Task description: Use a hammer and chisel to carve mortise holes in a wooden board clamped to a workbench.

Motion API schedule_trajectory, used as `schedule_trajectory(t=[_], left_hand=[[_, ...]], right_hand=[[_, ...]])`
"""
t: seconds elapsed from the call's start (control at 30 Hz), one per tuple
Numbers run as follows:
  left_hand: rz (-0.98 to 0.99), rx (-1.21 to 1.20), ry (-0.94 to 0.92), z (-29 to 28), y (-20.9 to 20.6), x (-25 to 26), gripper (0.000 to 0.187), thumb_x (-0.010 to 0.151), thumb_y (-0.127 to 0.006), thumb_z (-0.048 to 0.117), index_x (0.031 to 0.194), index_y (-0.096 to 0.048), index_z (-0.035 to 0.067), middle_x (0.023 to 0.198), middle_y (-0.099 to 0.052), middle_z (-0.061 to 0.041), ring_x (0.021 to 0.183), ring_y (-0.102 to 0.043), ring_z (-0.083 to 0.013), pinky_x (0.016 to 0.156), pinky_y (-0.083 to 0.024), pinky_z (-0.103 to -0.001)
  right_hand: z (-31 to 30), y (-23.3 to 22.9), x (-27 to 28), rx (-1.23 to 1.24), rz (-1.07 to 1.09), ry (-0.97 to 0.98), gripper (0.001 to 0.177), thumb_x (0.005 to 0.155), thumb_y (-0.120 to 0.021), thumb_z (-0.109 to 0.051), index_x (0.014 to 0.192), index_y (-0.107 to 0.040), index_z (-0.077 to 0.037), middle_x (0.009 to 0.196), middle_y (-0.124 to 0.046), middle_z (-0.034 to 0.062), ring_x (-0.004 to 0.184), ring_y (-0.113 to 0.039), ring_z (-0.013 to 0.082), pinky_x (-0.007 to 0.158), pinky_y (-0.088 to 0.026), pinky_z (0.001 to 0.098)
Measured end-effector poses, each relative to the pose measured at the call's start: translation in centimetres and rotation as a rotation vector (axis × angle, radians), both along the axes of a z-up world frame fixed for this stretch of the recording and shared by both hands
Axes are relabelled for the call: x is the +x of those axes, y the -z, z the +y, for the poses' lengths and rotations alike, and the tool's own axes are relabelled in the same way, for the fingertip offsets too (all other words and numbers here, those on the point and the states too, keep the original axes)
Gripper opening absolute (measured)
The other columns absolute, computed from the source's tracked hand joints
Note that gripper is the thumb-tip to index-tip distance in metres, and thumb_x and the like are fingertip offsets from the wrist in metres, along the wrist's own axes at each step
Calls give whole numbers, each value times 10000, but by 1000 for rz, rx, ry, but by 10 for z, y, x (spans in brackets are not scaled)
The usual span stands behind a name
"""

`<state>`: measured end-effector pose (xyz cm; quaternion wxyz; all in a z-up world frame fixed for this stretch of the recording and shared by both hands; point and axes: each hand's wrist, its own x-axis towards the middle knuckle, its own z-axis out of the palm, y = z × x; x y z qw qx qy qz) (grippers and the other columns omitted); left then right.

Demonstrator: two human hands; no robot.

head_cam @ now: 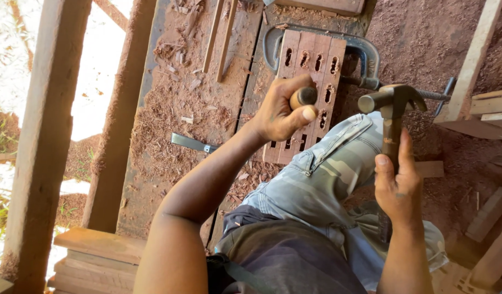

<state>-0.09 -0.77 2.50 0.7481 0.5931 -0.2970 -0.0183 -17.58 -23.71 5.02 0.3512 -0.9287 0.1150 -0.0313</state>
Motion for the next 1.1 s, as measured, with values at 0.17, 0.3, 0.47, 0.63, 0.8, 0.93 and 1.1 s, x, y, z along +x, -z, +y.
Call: schedule_trajectory(t=[0.17, 0.3, 0.47, 0.63, 0.8, 0.93, 1.1], left_hand=[[-12, 46, 81, 1, -10, -5, 482, 904, -587, 531, 748, -491, 85, 618, -498, -5, 503, -464, -147, 493, -393, -278], [17, 38, 68, 1, -2, -2, 495, 898, -596, 533, 747, -496, 73, 639, -474, -3, 526, -449, -144, 505, -383, -277], [-20, -50, -1, -6, 23, 7, 582, 932, -503, 695, 702, -386, 173, 595, -396, 49, 443, -447, -111, 380, -408, -264], [25, -106, -29, 3, 39, 19, 553, 938, -508, 676, 718, -417, 177, 601, -442, 40, 467, -436, -112, 424, -429, -265], [97, -221, -30, 17, 35, 21, 550, 989, -547, 624, 746, -502, 133, 580, -501, 12, 387, -437, -102, 348, -395, -242], [70, -144, -102, 21, 30, 12, 608, 981, -483, 700, 747, -516, 140, 550, -487, 33, 401, -446, -101, 385, -403, -258], [17, -128, -53, 12, 37, 1, 551, 929, -525, 668, 715, -465, 164, 547, -440, 37, 424, -464, -140, 389, -405, -271]], right_hand=[[2, -2, 0, 133, 64, 66, 601, 1068, -519, -80, 1643, -363, -1, 820, -594, 112, 610, -507, 208, 556, -420, 327], [4, -7, 4, 206, 81, 76, 610, 1063, -495, -49, 1654, -346, -50, 784, -553, 69, 589, -470, 169, 531, -393, 297], [3, -4, 2, 217, 49, 41, 599, 1075, -500, -60, 1647, -334, 6, 791, -552, 81, 600, -473, 164, 536, -394, 286], [1, 0, -2, 209, 76, 77, 611, 1063, -514, -50, 1644, -343, 28, 806, -562, 98, 606, -470, 179, 558, -409, 300], [1, -1, -2, 160, 66, 49, 609, 1064, -514, -38, 1643, -343, 37, 797, -569, 109, 607, -482, 192, 567, -411, 308], [0, 0, -3, 120, 95, 66, 613, 1066, -526, -53, 1645, -348, 47, 760, -571, 109, 578, -486, 196, 550, -410, 316], [-3, 3, -5, 102, 100, 47, 613, 1068, -526, -52, 1644, -349, 63, 759, -564, 115, 578, -475, 206, 564, -410, 325]])
